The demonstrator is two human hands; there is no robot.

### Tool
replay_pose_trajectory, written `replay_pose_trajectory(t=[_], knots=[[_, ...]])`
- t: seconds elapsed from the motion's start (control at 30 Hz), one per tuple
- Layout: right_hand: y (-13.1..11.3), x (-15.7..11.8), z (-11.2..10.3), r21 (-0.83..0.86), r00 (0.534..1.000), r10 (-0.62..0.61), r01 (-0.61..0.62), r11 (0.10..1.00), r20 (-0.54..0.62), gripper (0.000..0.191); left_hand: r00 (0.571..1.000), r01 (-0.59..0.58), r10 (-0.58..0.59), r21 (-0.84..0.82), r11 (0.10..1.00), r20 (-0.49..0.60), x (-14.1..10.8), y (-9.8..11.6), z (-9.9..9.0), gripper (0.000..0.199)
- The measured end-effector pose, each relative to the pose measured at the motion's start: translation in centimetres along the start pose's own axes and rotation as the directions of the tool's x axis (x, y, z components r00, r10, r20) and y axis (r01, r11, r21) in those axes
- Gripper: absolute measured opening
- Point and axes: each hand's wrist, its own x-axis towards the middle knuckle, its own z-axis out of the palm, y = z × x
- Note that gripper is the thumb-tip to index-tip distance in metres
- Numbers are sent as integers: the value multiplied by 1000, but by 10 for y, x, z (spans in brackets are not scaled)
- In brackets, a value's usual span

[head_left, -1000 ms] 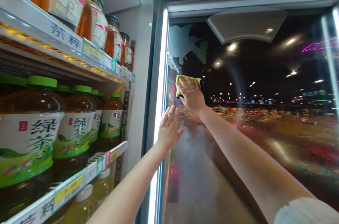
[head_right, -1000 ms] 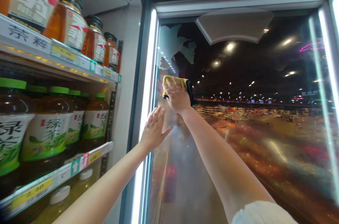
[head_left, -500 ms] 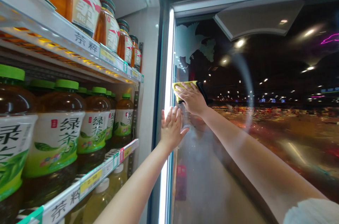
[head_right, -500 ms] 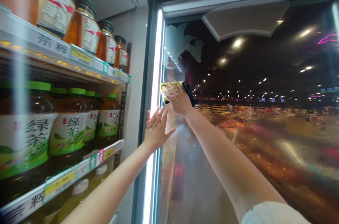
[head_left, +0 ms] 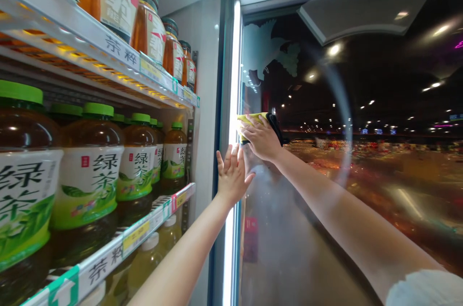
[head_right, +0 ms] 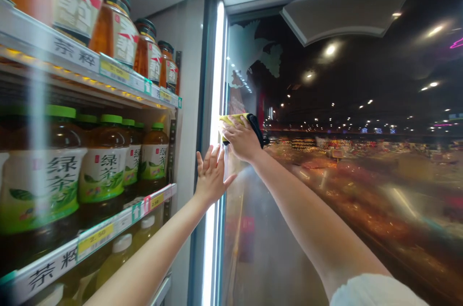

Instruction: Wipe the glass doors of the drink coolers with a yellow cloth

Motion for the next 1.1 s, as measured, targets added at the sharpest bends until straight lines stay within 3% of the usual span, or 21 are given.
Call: replay_pose_trajectory(t=[0.1, 0.17, 0.33, 0.47, 0.6, 0.73, 0.87, 0.97, 1.1], knots=[[11, -21, -10, 43, 978, -186, 183, 982, 92, 50, 1000, -4, 4, -13, 1000, -4, -7, -1, -2, 87], [19, -22, -16, 50, 971, -209, 205, 978, 112, 52, 1000, -24, 24, -13, 1000, 7, -8, -3, -5, 88], [5, -9, -7, 4, 999, 51, -51, 999, -9, 53, 1000, -14, 14, 0, 1000, 16, -1, -8, -16, 87], [-16, -29, 7, 10, 998, -32, 31, 999, 53, 46, 1000, 11, -11, -19, 1000, 5, -6, -9, -21, 89], [-6, -38, -3, -9, 991, -68, 69, 998, 117, 47, 1000, 4, -4, -64, 998, 5, -7, -5, -20, 87], [17, -41, -19, -51, 991, 132, -132, 990, 4, 56, 1000, -16, 16, -103, 995, -2, 4, 4, -19, 80], [14, -89, -13, -84, 946, 300, -311, 947, -123, 63, 999, -24, 19, -138, 990, -37, 11, 11, -16, 75], [6, -119, -5, -111, 965, 243, -253, 961, -98, 58, 997, -35, 25, -154, 987, -67, 15, 16, -9, 70], [28, -106, -14, -121, 981, 177, -186, 975, -77, 59, 994, -71, 54, -174, 982, -100, 33, 35, 2, 65]])
